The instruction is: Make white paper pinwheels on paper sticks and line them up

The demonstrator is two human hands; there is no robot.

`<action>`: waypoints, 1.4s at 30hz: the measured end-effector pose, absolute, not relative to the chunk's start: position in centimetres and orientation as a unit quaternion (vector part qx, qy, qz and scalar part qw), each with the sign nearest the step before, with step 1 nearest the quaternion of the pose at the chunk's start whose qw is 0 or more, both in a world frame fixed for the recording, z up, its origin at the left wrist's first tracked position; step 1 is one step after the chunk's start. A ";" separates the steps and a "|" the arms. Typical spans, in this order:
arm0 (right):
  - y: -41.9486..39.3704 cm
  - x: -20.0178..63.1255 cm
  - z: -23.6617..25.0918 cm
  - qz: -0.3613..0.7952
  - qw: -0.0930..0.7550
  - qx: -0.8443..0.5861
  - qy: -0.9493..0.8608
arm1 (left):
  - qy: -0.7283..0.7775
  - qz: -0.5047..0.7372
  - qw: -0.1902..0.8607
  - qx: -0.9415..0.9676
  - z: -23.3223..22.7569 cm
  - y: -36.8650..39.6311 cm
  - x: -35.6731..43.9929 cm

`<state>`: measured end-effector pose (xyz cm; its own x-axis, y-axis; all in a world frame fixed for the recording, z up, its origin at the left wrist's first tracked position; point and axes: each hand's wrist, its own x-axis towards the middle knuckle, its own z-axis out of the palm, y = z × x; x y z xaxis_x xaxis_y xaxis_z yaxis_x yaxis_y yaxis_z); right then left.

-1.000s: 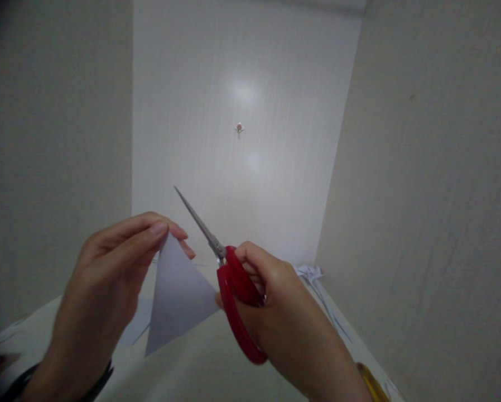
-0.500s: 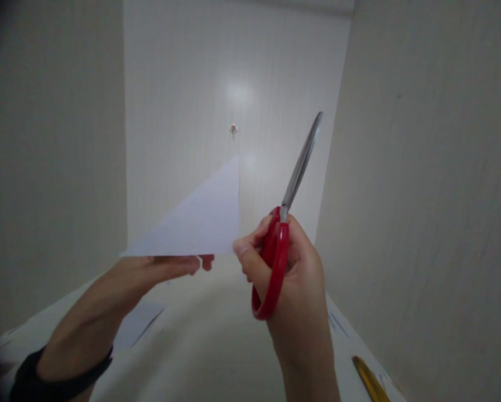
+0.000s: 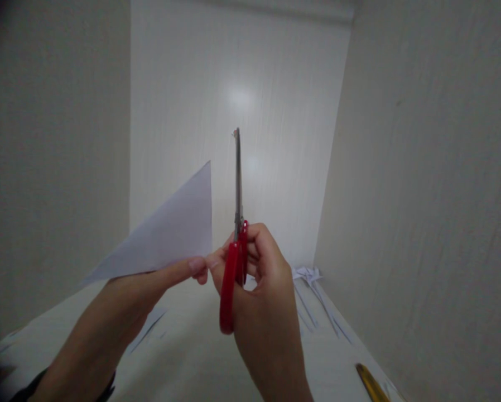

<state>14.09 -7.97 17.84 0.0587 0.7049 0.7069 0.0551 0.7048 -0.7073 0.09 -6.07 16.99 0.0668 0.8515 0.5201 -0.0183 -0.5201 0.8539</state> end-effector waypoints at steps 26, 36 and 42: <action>-8.4 17.1 17.7 0.280 0.434 -0.317 -0.796 | 0.303 0.720 0.235 0.578 17.6 -6.9 0.9; -8.4 16.5 17.7 0.341 0.401 -0.309 -0.792 | 0.309 0.729 0.221 0.569 17.5 -7.0 1.0; -8.4 16.2 18.0 0.374 0.395 -0.332 -0.771 | 0.322 0.728 0.213 0.567 17.3 -6.9 1.0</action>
<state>16.24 -8.37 17.97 -0.4684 0.8069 0.3599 0.2164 0.4997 -0.8388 1.04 -6.91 17.29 -0.2655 0.6751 0.6883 0.0548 -0.7022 0.7099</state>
